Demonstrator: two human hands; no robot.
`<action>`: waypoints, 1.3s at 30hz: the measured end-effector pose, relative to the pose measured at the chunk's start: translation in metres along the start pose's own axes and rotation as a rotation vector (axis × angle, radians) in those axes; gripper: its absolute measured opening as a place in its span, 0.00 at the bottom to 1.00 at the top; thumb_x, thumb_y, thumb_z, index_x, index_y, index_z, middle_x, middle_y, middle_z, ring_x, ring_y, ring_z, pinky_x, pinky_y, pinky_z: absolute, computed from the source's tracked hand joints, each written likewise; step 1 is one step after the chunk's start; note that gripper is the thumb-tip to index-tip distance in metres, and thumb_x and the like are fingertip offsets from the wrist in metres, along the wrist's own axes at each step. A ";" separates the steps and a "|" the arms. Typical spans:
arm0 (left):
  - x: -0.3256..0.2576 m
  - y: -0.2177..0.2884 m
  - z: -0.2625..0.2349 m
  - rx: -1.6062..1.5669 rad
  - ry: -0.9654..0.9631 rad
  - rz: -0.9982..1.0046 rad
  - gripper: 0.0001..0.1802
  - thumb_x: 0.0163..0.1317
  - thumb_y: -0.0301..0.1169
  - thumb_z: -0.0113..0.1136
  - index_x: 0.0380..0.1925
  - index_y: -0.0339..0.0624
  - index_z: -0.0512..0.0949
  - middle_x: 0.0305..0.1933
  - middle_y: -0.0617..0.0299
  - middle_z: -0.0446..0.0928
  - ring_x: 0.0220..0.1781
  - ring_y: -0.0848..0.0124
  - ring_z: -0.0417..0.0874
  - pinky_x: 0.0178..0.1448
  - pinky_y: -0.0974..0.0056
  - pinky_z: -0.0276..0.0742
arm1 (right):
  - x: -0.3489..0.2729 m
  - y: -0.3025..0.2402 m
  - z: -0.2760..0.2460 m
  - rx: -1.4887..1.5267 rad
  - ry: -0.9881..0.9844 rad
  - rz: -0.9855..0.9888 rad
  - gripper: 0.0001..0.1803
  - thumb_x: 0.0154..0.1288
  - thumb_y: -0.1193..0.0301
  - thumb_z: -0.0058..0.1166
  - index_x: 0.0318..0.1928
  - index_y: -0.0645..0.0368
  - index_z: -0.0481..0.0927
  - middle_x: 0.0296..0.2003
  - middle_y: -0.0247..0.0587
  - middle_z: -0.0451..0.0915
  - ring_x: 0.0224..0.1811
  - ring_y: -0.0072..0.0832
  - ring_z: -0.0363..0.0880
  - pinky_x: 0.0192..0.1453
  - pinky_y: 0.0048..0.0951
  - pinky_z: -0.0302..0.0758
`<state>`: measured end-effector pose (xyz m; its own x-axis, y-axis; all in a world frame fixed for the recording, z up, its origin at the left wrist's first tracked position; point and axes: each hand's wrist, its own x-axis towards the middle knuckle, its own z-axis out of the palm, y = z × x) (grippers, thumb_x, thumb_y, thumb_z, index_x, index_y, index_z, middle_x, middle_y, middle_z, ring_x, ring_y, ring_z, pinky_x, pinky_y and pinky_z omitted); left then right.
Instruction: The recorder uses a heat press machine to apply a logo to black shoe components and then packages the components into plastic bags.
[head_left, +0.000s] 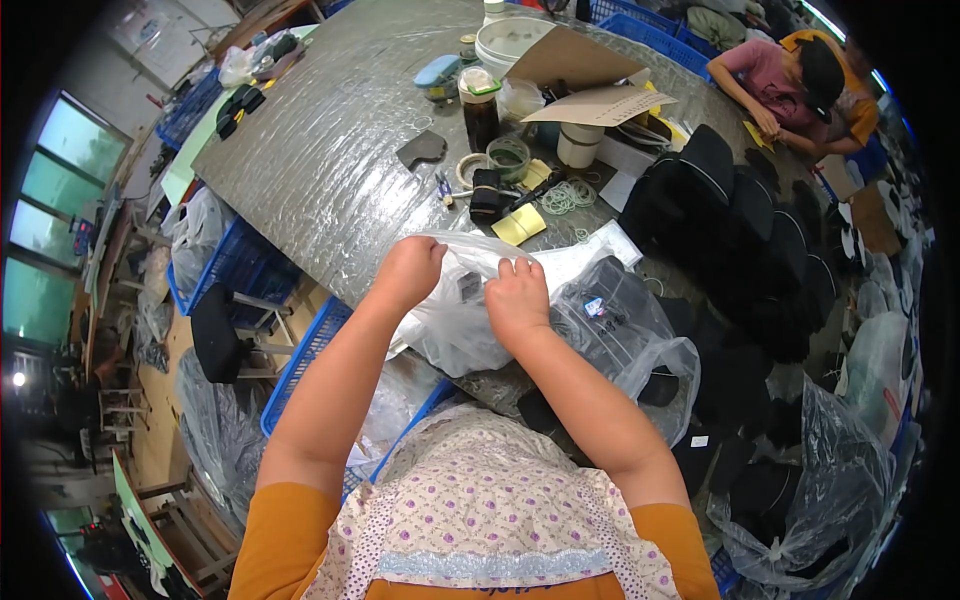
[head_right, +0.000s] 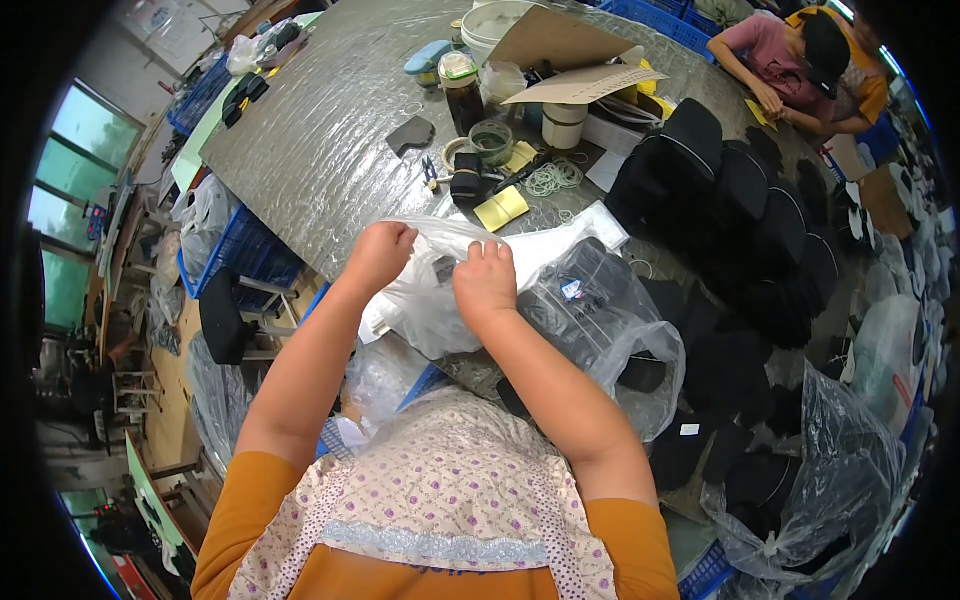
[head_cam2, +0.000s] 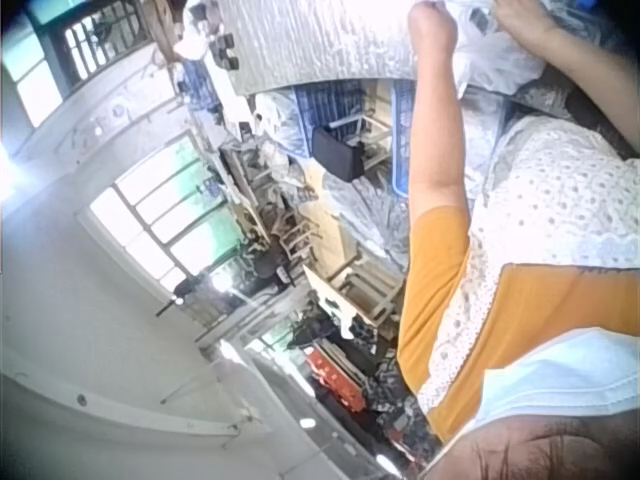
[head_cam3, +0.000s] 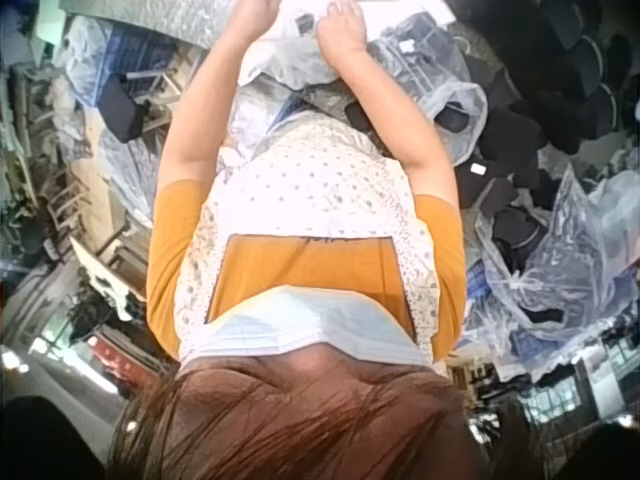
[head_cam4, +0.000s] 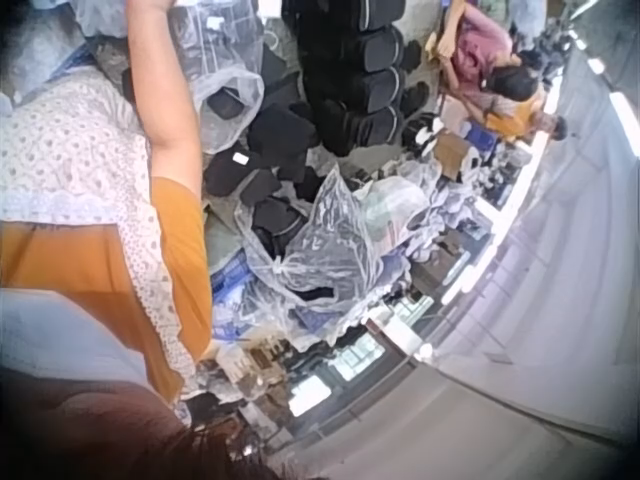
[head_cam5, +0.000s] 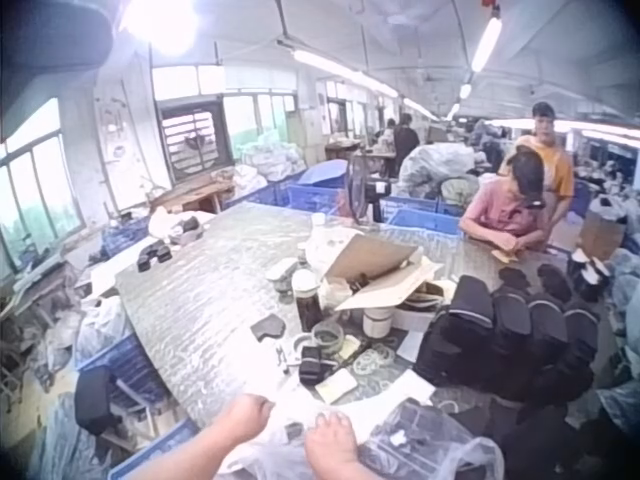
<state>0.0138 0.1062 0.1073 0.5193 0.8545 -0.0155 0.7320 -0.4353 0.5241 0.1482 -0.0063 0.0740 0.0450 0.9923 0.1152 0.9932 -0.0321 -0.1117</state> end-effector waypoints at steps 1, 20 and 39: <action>-0.001 0.001 0.000 -0.024 -0.010 -0.017 0.14 0.58 0.33 0.51 0.24 0.31 0.78 0.25 0.43 0.76 0.29 0.48 0.77 0.36 0.55 0.72 | 0.000 0.000 0.003 -0.010 0.040 0.014 0.06 0.49 0.71 0.52 0.26 0.55 0.82 0.37 0.39 0.74 0.45 0.35 0.68 0.54 0.36 0.60; -0.002 -0.019 0.005 0.028 0.078 -0.136 0.12 0.56 0.31 0.52 0.27 0.31 0.79 0.30 0.40 0.76 0.35 0.45 0.77 0.42 0.51 0.72 | -0.011 0.001 0.016 0.119 0.232 -0.100 0.03 0.43 0.73 0.52 0.19 0.55 0.79 0.28 0.38 0.74 0.38 0.35 0.71 0.47 0.33 0.64; -0.069 0.027 0.012 -0.176 -0.067 0.207 0.05 0.52 0.25 0.56 0.29 0.37 0.78 0.29 0.49 0.78 0.29 0.56 0.79 0.35 0.60 0.74 | -0.065 0.031 0.017 0.417 0.401 -0.218 0.03 0.44 0.74 0.55 0.22 0.59 0.76 0.39 0.43 0.72 0.44 0.40 0.69 0.49 0.39 0.65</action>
<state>0.0029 0.0327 0.1122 0.6820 0.7294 0.0541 0.5227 -0.5378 0.6615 0.1746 -0.0693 0.0467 -0.0372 0.8459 0.5320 0.8624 0.2962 -0.4106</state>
